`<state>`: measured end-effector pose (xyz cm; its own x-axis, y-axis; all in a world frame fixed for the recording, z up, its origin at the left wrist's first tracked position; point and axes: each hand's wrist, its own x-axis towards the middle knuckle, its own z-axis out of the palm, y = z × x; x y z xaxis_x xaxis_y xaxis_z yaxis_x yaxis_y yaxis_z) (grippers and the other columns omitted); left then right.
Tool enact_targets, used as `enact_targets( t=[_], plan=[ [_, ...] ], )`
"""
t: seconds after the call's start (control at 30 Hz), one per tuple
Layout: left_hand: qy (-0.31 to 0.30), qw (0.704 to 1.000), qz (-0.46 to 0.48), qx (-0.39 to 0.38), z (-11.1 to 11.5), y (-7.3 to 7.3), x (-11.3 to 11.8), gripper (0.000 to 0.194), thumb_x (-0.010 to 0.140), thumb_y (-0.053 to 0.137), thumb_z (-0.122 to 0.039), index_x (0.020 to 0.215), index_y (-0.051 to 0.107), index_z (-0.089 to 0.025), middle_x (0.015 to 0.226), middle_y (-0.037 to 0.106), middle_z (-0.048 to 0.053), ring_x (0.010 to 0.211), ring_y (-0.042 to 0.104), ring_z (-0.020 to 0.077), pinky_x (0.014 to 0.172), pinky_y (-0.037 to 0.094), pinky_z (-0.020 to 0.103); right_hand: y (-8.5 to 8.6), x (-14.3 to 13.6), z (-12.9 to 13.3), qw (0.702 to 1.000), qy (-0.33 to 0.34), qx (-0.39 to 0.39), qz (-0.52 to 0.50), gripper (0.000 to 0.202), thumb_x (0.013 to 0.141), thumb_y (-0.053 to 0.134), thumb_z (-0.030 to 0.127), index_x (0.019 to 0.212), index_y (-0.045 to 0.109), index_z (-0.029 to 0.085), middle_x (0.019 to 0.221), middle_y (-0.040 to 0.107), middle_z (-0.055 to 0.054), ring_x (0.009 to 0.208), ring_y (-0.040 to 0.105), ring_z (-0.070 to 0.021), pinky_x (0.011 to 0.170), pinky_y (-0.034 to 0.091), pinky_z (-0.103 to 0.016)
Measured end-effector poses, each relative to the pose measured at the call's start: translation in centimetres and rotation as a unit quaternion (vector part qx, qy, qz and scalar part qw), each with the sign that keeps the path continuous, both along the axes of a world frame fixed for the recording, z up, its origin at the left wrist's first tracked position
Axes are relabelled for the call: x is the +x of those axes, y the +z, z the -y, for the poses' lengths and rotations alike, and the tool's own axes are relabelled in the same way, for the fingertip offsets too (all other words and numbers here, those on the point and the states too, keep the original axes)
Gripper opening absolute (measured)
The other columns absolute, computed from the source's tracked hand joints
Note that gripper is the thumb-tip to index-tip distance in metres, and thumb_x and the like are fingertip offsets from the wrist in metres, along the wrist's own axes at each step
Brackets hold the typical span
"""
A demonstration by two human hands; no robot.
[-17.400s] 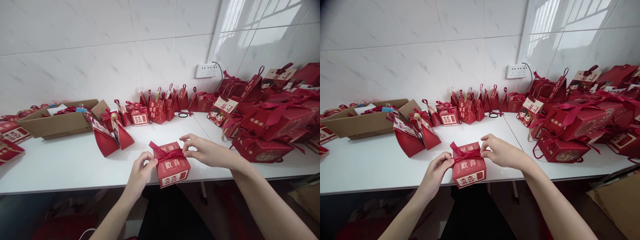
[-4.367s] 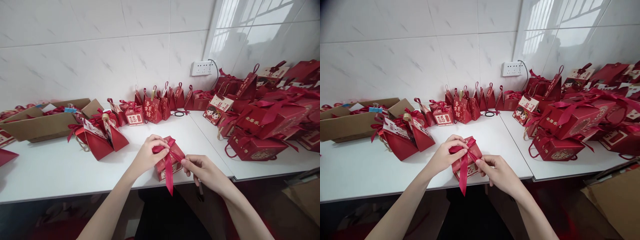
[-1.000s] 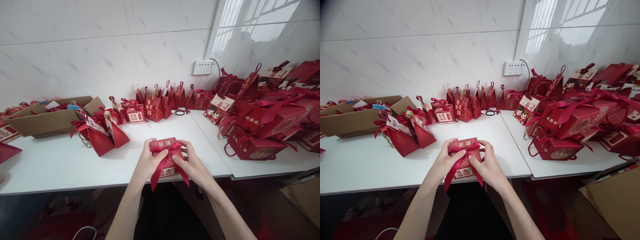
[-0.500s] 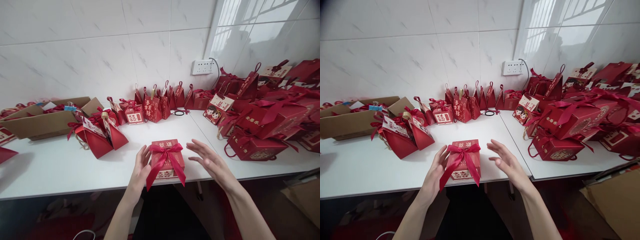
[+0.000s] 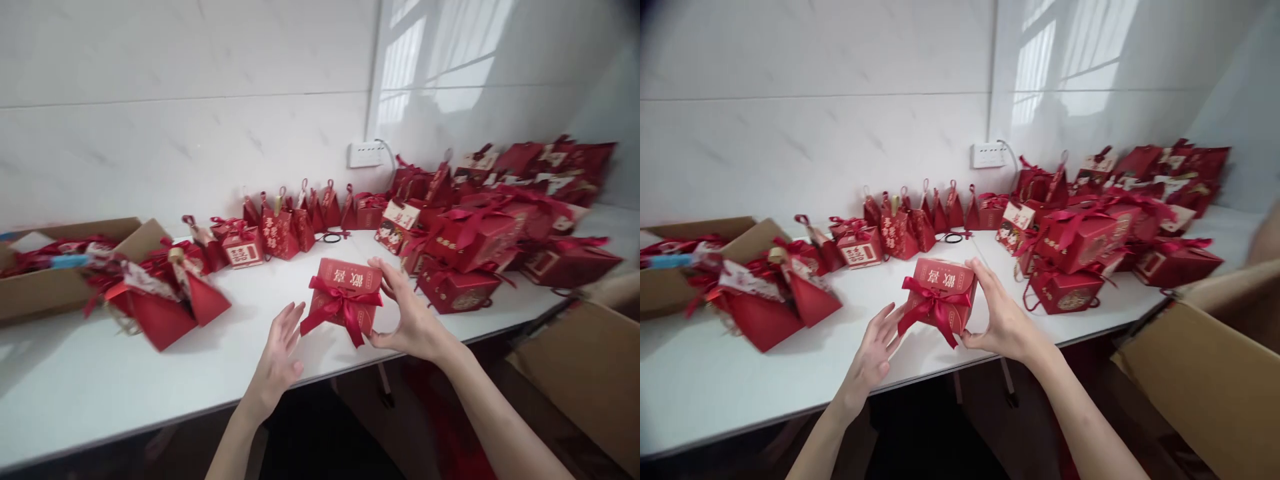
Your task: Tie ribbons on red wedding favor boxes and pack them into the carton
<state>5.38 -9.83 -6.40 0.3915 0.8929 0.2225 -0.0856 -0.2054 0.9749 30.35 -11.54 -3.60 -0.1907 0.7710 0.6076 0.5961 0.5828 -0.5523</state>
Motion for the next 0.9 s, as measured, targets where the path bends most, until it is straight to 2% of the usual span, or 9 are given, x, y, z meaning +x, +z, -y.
enact_targets(
  t=[0.17, 0.27, 0.33, 0.47, 0.57, 0.67, 0.73, 0.8, 0.9],
  plan=[
    [-0.045, 0.992, -0.107, 0.057, -1.9, -0.5, 4.7, 0.037, 0.085, 0.051, -0.043, 0.117, 0.054, -0.025, 0.133, 0.049, 0.010, 0.127, 0.043, 0.0275, 0.107, 0.036, 0.046, 2.7, 6.2, 3.6, 0.984, -0.155, 0.080, 0.022, 0.102, 0.065, 0.069, 0.015, 0.144, 0.007, 0.032, 0.149, 0.023, -0.011, 0.136, 0.030, -0.0315, 0.107, 0.035, -0.051],
    [-0.087, 0.980, -0.133, 0.120, -2.5, -0.7, 9.7, 0.025, 0.087, 0.048, -0.039, 0.103, 0.061, -0.024, 0.123, 0.055, 0.009, 0.117, 0.053, 0.0275, 0.100, 0.043, 0.047, 4.8, 9.9, 8.6, 0.958, -0.264, 0.083, 0.077, 0.104, 0.062, 0.072, 0.016, 0.144, 0.010, 0.031, 0.149, 0.023, -0.011, 0.135, 0.030, -0.0324, 0.108, 0.034, -0.052],
    [-0.134, 0.966, -0.135, 0.176, -2.1, -0.4, 13.5, 0.022, 0.087, 0.046, -0.034, 0.098, 0.062, -0.024, 0.121, 0.056, 0.009, 0.114, 0.054, 0.0266, 0.097, 0.046, 0.047, 6.3, 12.1, 12.8, 0.934, -0.337, 0.080, 0.090, 0.102, 0.061, 0.073, 0.020, 0.144, 0.014, 0.031, 0.148, 0.025, -0.011, 0.133, 0.035, -0.0324, 0.104, 0.039, -0.051],
    [-0.237, 0.905, -0.137, 0.327, 0.8, 1.9, 21.5, 0.020, 0.085, 0.044, -0.022, 0.097, 0.061, -0.023, 0.123, 0.055, 0.010, 0.120, 0.051, 0.0260, 0.099, 0.044, 0.047, 9.0, 16.5, 20.8, 0.866, -0.479, 0.098, 0.109, 0.095, 0.062, 0.073, 0.025, 0.140, 0.020, 0.031, 0.142, 0.035, -0.012, 0.126, 0.044, -0.0311, 0.101, 0.044, -0.048],
    [-0.288, 0.840, -0.118, 0.444, 3.7, 4.4, 27.6, 0.029, 0.082, 0.048, -0.018, 0.109, 0.058, -0.021, 0.129, 0.052, 0.012, 0.130, 0.040, 0.0272, 0.104, 0.038, 0.048, 10.3, 20.6, 25.3, 0.813, -0.567, 0.088, 0.098, 0.092, 0.059, 0.074, 0.028, 0.137, 0.024, 0.028, 0.138, 0.035, -0.014, 0.128, 0.041, -0.0308, 0.102, 0.043, -0.044],
    [-0.325, 0.771, -0.125, 0.533, 6.2, 6.1, 33.2, 0.064, 0.072, 0.064, -0.026, 0.132, 0.042, -0.019, 0.142, 0.041, 0.014, 0.137, 0.026, 0.0324, 0.111, 0.020, 0.058, 10.8, 25.0, 28.5, 0.741, -0.666, 0.002, 0.094, 0.090, 0.055, 0.074, 0.030, 0.134, 0.031, 0.016, 0.132, 0.037, -0.021, 0.125, 0.043, -0.0336, 0.099, 0.043, -0.040],
    [-0.325, 0.751, -0.155, 0.554, 7.2, 6.3, 36.2, 0.083, 0.062, 0.075, -0.033, 0.135, 0.039, -0.018, 0.146, 0.035, 0.016, 0.138, 0.022, 0.0368, 0.109, 0.010, 0.063, 11.0, 27.8, 30.2, 0.701, -0.697, -0.099, 0.115, 0.087, 0.058, 0.072, 0.030, 0.133, 0.033, 0.008, 0.129, 0.040, -0.025, 0.119, 0.047, -0.0344, 0.100, 0.040, -0.040],
    [-0.322, 0.746, -0.191, 0.551, 7.5, 5.6, 38.4, 0.071, 0.059, 0.079, -0.036, 0.123, 0.051, -0.019, 0.136, 0.047, 0.016, 0.131, 0.033, 0.0378, 0.107, 0.013, 0.063, 10.9, 30.4, 31.6, 0.684, -0.695, -0.178, 0.130, 0.080, 0.062, 0.069, 0.030, 0.131, 0.037, 0.005, 0.127, 0.045, -0.026, 0.113, 0.052, -0.0332, 0.098, 0.040, -0.040],
    [-0.310, 0.748, -0.204, 0.550, 7.1, 3.8, 39.8, 0.039, 0.065, 0.077, -0.038, 0.096, 0.061, -0.020, 0.103, 0.064, 0.009, 0.105, 0.054, 0.0304, 0.100, 0.027, 0.054, 9.8, 33.8, 32.7, 0.683, -0.681, -0.233, 0.125, 0.071, 0.063, 0.068, 0.031, 0.126, 0.044, 0.006, 0.119, 0.054, -0.023, 0.102, 0.058, -0.0302, 0.089, 0.044, -0.037]
  ],
)
